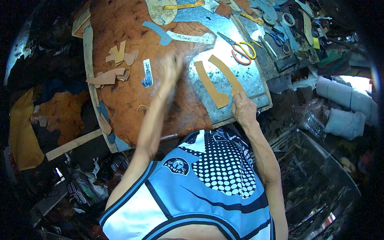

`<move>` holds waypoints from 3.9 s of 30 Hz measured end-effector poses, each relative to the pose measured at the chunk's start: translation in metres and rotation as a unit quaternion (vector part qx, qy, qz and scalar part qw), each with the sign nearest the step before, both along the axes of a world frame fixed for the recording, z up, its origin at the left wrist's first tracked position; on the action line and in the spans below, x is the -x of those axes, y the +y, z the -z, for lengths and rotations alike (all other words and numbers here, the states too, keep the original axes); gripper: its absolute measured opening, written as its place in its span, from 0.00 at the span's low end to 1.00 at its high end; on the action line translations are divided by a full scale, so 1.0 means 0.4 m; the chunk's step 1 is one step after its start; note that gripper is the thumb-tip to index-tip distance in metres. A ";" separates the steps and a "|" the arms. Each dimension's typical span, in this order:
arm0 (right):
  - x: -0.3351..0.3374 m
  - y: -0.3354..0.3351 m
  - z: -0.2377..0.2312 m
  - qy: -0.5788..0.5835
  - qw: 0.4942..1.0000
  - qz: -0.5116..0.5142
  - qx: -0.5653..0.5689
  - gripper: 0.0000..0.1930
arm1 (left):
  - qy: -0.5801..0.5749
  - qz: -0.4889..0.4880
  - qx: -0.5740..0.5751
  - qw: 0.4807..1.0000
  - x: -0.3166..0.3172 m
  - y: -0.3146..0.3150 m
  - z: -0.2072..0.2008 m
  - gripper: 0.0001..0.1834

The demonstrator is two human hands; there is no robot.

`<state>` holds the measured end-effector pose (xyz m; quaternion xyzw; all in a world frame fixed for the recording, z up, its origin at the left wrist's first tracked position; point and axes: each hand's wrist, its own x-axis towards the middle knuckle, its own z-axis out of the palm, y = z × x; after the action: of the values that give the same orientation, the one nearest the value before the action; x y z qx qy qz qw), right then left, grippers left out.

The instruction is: Cutting out leather patterns using a manual knife and metal templates for shoe manufacturing.

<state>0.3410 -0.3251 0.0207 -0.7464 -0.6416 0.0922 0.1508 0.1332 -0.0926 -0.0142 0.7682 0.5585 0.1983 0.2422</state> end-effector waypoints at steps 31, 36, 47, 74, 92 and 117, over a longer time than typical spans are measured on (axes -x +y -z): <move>0.247 0.108 -0.164 0.585 0.782 0.175 0.123 0.21 | -0.350 -0.097 -0.026 0.931 0.135 -0.209 -0.201 0.06; 0.204 0.067 -0.176 0.596 0.769 0.211 0.094 0.16 | -0.572 -0.197 0.335 0.722 0.032 -0.428 -0.133 0.08; 0.012 0.006 -0.166 0.475 0.839 0.232 0.133 0.13 | -0.433 -0.065 0.501 0.747 -0.096 -0.555 -0.079 0.08; 0.015 -0.021 -0.057 0.154 0.979 0.084 0.102 0.17 | 0.073 0.284 -0.059 0.954 -0.014 -0.131 0.047 0.42; 0.000 -0.013 -0.039 0.198 0.964 0.120 0.129 0.14 | 0.093 0.280 -0.081 0.952 -0.022 -0.135 0.059 0.47; 0.015 -0.017 -0.028 0.169 0.973 0.119 0.105 0.15 | 0.064 0.281 -0.064 0.955 -0.023 -0.129 0.044 0.44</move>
<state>0.3349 -0.3321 0.0319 -0.8026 -0.5004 0.2652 0.1874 0.1422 -0.1442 -0.0318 0.9192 0.3205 0.1079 0.2018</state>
